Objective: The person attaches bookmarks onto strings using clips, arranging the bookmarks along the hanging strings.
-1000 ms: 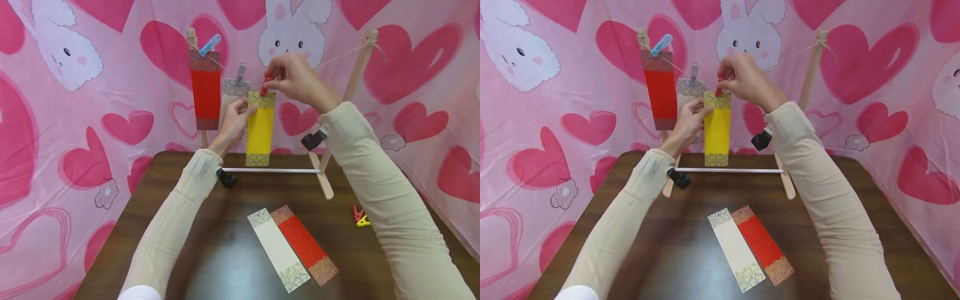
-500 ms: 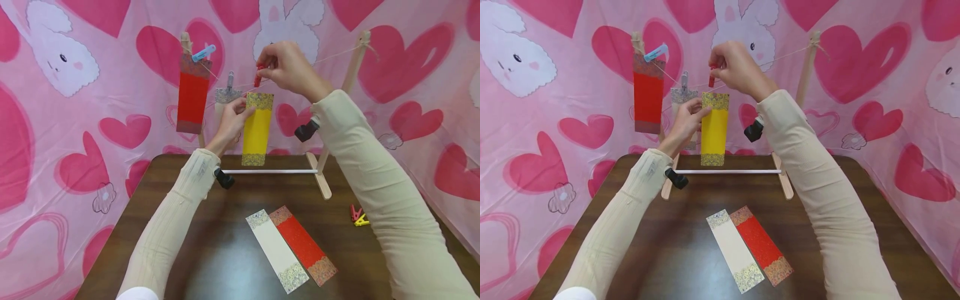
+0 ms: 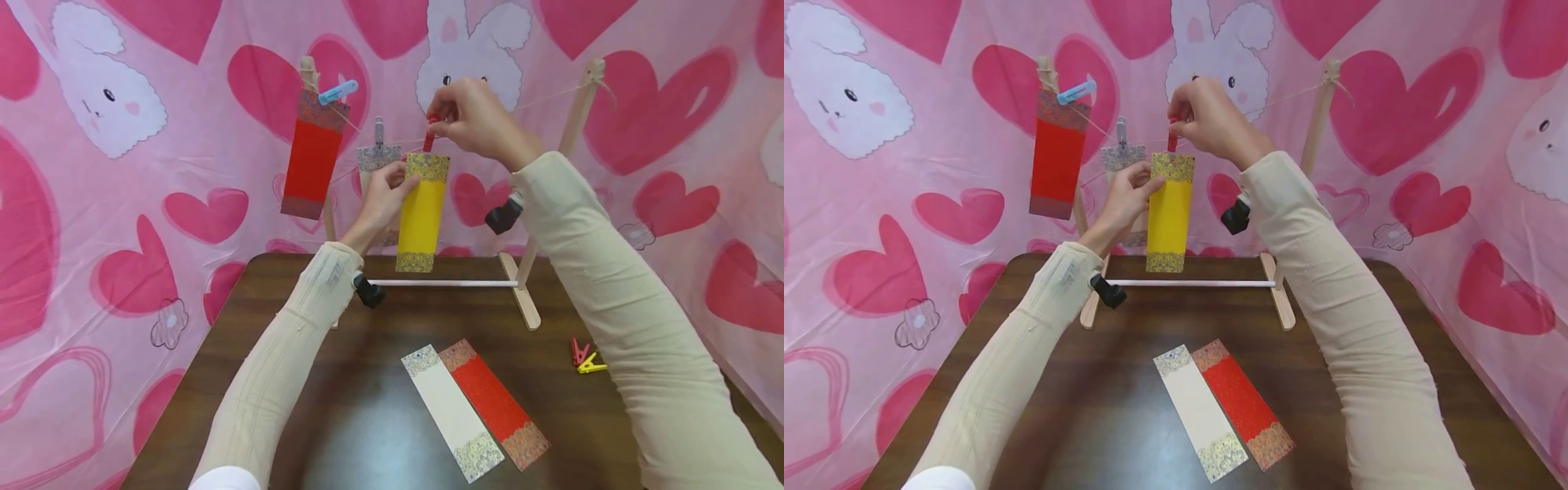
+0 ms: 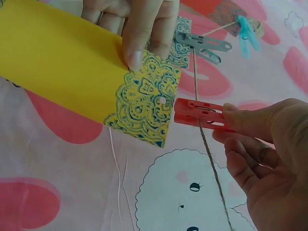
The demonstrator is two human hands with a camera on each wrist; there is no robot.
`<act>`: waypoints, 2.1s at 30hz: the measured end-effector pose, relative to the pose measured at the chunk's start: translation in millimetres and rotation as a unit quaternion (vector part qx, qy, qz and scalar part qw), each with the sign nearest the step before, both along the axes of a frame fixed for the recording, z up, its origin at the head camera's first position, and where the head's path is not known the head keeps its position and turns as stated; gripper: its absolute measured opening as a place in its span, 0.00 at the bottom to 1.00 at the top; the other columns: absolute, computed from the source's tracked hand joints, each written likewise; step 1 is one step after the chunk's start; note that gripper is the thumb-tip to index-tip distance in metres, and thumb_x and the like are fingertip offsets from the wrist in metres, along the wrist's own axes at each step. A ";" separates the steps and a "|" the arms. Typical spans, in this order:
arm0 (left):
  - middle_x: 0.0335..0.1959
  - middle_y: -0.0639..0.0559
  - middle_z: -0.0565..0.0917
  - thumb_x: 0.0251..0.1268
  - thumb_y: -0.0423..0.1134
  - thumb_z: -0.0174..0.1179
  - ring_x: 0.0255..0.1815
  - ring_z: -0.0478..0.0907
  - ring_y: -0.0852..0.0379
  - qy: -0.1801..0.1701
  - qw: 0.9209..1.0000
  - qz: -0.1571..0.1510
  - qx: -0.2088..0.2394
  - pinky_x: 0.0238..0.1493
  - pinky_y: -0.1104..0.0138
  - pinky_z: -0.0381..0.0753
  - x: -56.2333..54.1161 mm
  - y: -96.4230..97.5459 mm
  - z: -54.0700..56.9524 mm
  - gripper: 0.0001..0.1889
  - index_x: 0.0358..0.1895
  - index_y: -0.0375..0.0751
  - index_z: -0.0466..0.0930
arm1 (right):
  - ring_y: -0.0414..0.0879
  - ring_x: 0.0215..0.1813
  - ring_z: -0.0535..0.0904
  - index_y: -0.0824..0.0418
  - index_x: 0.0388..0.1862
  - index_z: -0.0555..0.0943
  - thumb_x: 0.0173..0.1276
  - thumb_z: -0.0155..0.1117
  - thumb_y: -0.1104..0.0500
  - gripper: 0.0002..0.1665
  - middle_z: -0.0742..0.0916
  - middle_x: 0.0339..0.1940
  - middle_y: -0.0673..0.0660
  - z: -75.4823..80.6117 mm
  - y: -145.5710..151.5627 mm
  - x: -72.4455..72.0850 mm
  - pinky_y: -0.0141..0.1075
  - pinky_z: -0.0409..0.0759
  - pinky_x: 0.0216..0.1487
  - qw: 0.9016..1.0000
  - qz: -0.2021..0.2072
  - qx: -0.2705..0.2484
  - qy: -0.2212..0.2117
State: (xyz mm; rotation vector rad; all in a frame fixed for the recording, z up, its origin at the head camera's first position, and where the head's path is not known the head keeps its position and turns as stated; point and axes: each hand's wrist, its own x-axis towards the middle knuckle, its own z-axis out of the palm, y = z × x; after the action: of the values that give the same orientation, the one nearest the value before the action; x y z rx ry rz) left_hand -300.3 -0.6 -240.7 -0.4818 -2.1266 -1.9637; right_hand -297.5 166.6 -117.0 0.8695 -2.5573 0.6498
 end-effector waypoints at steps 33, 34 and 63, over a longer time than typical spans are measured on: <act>0.62 0.36 0.78 0.71 0.32 0.60 0.57 0.79 0.48 0.002 1.000 -0.015 -0.017 0.59 0.62 0.77 5.6 -9.6 -8.1 0.20 0.63 0.29 0.75 | 0.48 0.36 0.77 0.64 0.53 0.85 0.70 0.66 0.62 0.14 0.88 0.41 0.58 -20.1 7.4 8.8 0.31 0.75 0.36 0.998 0.027 -0.010 -0.059; 0.63 0.37 0.78 0.71 0.32 0.60 0.59 0.78 0.48 0.004 1.000 -0.015 -0.024 0.60 0.62 0.77 6.8 -11.9 -9.5 0.20 0.63 0.30 0.75 | 0.48 0.36 0.77 0.64 0.54 0.84 0.71 0.65 0.61 0.15 0.88 0.42 0.58 -21.8 7.3 9.1 0.33 0.75 0.36 0.998 0.023 -0.008 -0.053; 0.53 0.39 0.83 0.69 0.31 0.61 0.55 0.81 0.49 0.045 0.978 -0.052 -0.195 0.61 0.58 0.77 56.9 -69.2 -71.5 0.16 0.58 0.33 0.76 | 0.46 0.33 0.78 0.71 0.47 0.83 0.62 0.62 0.76 0.14 0.84 0.39 0.63 -119.3 67.6 63.4 0.22 0.73 0.39 0.975 0.018 -0.146 0.169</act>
State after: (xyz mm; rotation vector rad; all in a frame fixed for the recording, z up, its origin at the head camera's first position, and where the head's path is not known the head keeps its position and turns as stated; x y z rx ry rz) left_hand -243.4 -69.8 -312.2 -0.7457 -2.4776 -1.5328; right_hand -234.1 234.2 -236.3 0.8437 -2.0860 0.7894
